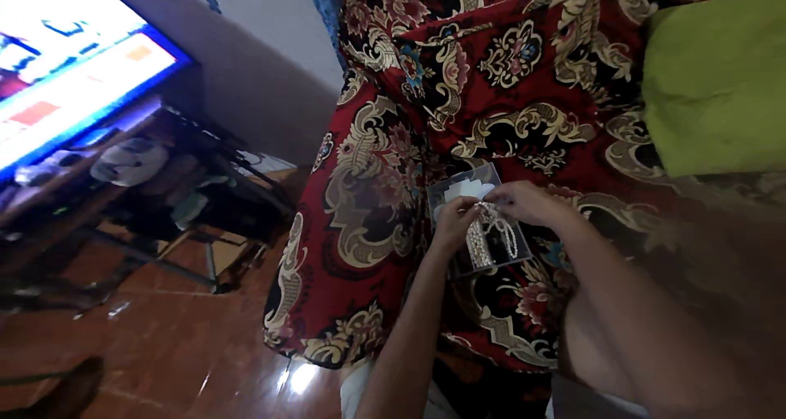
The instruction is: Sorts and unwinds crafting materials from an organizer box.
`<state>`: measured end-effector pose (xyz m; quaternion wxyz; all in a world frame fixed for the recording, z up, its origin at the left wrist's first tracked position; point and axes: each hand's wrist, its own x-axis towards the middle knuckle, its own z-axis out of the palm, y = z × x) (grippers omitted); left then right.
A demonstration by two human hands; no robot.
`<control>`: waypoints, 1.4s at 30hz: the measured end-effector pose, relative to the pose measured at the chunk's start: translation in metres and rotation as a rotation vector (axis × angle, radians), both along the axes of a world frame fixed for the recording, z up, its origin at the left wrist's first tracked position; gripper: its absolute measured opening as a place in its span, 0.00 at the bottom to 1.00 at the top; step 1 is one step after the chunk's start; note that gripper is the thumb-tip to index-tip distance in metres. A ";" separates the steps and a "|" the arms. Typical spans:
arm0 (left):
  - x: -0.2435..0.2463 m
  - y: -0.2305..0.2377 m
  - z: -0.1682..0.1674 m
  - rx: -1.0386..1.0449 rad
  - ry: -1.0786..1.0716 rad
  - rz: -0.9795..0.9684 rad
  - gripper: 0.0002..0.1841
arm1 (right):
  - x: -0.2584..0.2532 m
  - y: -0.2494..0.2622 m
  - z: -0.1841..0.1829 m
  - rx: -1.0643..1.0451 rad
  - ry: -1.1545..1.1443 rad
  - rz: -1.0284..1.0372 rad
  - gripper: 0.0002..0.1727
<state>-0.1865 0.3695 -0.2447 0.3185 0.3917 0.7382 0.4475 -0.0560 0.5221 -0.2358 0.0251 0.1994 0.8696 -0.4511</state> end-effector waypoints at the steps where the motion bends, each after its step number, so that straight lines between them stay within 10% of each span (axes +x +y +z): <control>1: 0.000 -0.002 0.000 0.021 -0.032 0.019 0.12 | -0.001 -0.001 -0.002 0.013 -0.024 0.063 0.18; 6: 0.002 -0.009 -0.001 0.102 -0.170 0.130 0.12 | -0.003 -0.002 -0.002 0.063 -0.100 0.184 0.15; 15: 0.007 -0.017 0.001 0.149 -0.374 0.159 0.14 | 0.003 0.001 0.001 -0.272 0.186 -0.179 0.14; 42: 0.035 -0.012 -0.012 0.358 0.232 0.213 0.20 | 0.003 -0.008 0.007 -0.466 0.310 -0.101 0.11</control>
